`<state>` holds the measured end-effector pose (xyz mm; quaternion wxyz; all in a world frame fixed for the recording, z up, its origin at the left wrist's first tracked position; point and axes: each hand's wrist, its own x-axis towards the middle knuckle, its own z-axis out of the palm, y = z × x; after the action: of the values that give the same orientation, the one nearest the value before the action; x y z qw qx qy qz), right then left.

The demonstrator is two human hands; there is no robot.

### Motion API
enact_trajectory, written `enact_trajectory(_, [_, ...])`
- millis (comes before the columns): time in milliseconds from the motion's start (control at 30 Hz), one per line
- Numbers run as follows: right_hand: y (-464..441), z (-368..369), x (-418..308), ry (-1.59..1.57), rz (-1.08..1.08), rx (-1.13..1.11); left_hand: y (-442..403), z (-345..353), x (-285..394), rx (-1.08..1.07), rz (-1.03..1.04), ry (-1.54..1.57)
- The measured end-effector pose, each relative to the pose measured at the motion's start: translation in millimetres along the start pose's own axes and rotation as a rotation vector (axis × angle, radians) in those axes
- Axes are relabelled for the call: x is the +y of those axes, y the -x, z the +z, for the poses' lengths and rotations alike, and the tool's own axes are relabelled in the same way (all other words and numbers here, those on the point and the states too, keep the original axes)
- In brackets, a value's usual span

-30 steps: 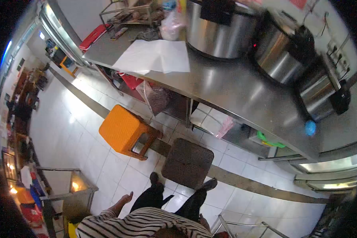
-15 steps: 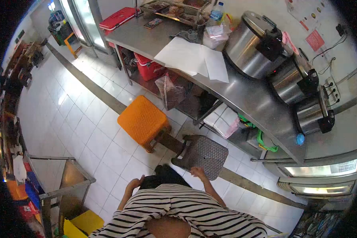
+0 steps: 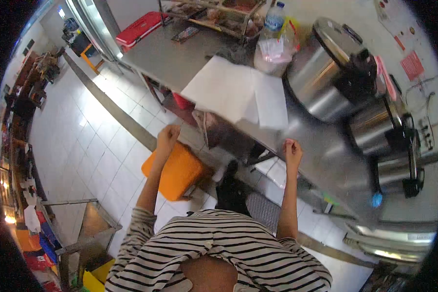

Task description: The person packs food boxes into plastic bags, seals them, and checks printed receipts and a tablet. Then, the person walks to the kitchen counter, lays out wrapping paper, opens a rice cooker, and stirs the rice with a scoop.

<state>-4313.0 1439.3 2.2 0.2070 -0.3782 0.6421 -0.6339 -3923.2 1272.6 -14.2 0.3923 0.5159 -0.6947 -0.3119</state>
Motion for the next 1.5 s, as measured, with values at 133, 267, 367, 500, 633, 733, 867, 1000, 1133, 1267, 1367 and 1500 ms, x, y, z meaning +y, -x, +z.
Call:
enact_trajectory(133, [-78, 0, 32, 0.095, -0.023, -0.033, -158, 74, 88, -0.076, 0.217, -0.114])
enact_trajectory(267, [-108, -2, 59, 0.173, 0.027, -0.118, -290, 165, 99, -0.176, 0.330, -0.377])
enact_trajectory(367, [-109, -7, 52, 0.141, 0.108, -0.144, -347, 201, 88, -0.364, 0.299, -0.858])
enact_trajectory(500, [-106, -23, 49, 0.197, 0.161, -0.079, -390, 181, 70, -0.044, 0.189, -0.444])
enact_trajectory(633, [-116, -36, 47, 0.267, 0.367, -0.132, -452, 87, 69, 0.202, 0.146, -0.090])
enact_trajectory(733, [-126, -27, 33, 0.332, 0.300, -0.153, -506, 30, 59, 0.229, 0.195, 0.205])
enact_trajectory(867, [-131, -9, 51, 0.321, 0.145, -0.060, -505, 10, 96, 0.205, 0.196, 0.059])
enact_trajectory(1000, [-140, 15, 70, 0.774, 0.066, 0.073, -485, -21, 105, 0.347, 0.309, 0.007])
enact_trajectory(1133, [-150, 54, 50, 1.141, -0.108, 0.147, -508, -86, 49, 0.362, 0.093, 0.619])
enact_trajectory(1267, [-159, 80, 51, 1.184, -0.033, 0.149, -534, -149, 10, 0.302, 0.228, 0.316])
enact_trajectory(1367, [-158, 76, 64, 1.018, 0.189, 0.204, -555, -155, 0, 0.277, 0.194, 0.323])
enact_trajectory(1500, [-162, 78, 52, 0.854, 0.306, 0.376, -581, -127, -37, 0.349, 0.210, 0.279])
